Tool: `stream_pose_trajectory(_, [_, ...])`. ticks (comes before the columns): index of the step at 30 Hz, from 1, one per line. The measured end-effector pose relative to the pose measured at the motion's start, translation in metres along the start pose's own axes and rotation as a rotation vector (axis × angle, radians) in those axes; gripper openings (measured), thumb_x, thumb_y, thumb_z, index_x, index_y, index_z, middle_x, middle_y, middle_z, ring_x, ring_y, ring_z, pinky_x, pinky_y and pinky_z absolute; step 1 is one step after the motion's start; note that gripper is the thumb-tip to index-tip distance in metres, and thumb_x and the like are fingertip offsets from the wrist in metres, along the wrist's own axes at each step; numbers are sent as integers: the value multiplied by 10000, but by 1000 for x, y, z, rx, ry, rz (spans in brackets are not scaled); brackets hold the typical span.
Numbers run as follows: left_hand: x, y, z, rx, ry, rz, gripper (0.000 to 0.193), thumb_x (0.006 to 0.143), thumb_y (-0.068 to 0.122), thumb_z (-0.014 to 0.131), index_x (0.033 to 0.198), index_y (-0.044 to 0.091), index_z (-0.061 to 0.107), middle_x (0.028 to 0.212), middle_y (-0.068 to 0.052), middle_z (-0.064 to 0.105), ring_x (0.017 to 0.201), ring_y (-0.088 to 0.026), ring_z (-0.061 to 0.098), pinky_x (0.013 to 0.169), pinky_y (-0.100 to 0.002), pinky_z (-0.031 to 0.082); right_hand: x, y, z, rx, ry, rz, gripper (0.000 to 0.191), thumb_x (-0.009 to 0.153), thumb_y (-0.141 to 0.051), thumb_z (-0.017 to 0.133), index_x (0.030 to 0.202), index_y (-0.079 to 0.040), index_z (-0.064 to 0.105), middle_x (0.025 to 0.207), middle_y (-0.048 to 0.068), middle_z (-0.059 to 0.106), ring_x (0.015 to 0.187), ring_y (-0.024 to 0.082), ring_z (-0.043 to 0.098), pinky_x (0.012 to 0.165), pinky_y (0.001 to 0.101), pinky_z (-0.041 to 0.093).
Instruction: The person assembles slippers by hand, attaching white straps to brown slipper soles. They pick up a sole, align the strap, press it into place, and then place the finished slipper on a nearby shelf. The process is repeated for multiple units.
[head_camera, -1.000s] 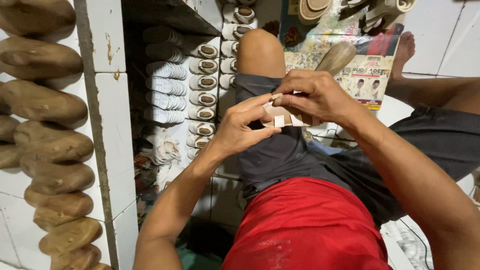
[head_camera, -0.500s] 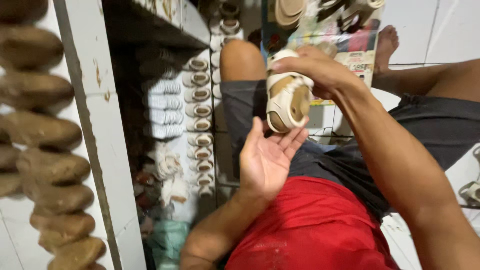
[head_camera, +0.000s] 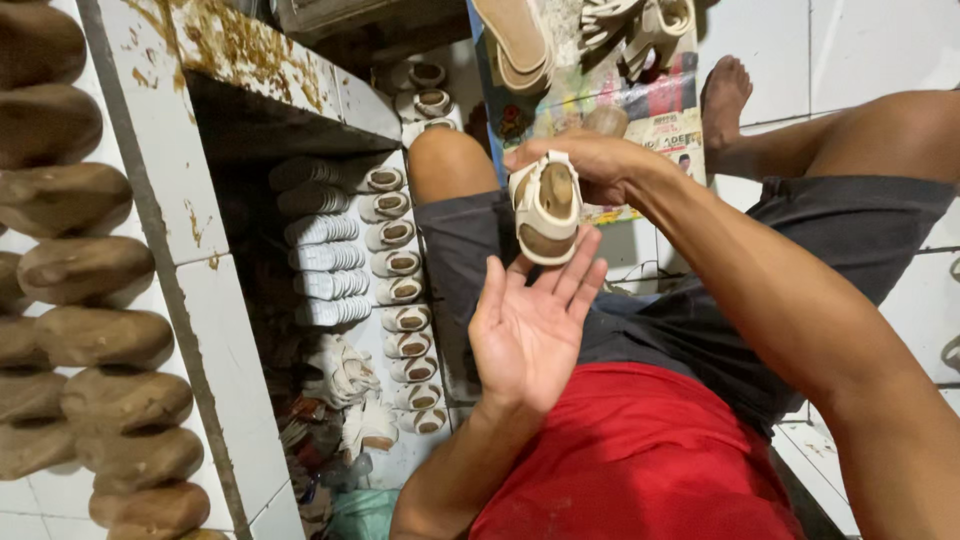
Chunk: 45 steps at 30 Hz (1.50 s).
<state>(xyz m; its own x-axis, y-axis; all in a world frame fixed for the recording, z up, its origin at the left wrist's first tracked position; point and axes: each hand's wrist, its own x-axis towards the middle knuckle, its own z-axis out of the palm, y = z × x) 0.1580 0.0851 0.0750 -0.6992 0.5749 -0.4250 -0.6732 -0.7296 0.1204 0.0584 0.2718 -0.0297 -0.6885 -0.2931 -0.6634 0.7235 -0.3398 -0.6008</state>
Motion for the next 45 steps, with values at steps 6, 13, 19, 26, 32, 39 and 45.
stream_pose_trajectory(6, [-3,-1,-15,8,6,-68,636,1108,457,396,1482,-57,409,1486,-307,494,1422,-398,471,1198,-505,382,-44,-26,17,-278,232,-174,445,757,-347,837,950,38,726,867,153,748,673,193,698,589,353,551])
stream_pose_trajectory(13, [4,-4,-56,-49,5,-111,512,1154,425,409,1365,-4,592,1243,-249,687,1086,-355,682,955,-451,538,-91,-39,52,-990,409,-465,532,750,-486,789,851,35,751,679,184,708,610,233,707,592,369,550])
stream_pose_trajectory(19, [9,13,-73,46,-31,-121,446,1049,396,576,1276,15,627,1186,-199,702,1033,-333,703,891,-427,572,-105,-35,59,-941,370,-639,472,802,-413,841,979,14,747,775,154,723,701,229,720,644,362,573])
stream_pose_trajectory(26, [22,92,-66,1420,-294,640,304,842,5,869,1072,15,670,1314,-199,659,1211,-311,671,1052,-409,552,-100,-28,43,-740,-83,-917,646,821,-237,805,1391,-33,579,1280,161,611,1185,244,608,987,365,526])
stream_pose_trajectory(32, [32,132,-58,1927,-439,696,254,801,61,872,897,13,642,1343,-197,654,1191,-331,685,983,-364,567,-51,-6,60,-1122,-6,-1050,414,905,-117,784,1288,-11,665,1172,153,646,1040,291,668,868,375,553])
stream_pose_trajectory(39, [34,133,-68,1889,-478,659,239,841,73,851,898,14,627,1415,-225,614,1124,-315,732,929,-344,602,-29,-3,58,-1120,-40,-1153,158,911,-91,794,1030,-1,743,977,107,685,899,267,681,768,374,546])
stream_pose_trajectory(45, [32,138,-74,1946,-490,666,220,841,79,851,924,12,658,1408,-204,623,1144,-314,726,944,-345,609,-28,4,60,-1105,-96,-1202,165,907,-86,787,1049,-10,752,1002,93,687,937,251,668,799,380,554])
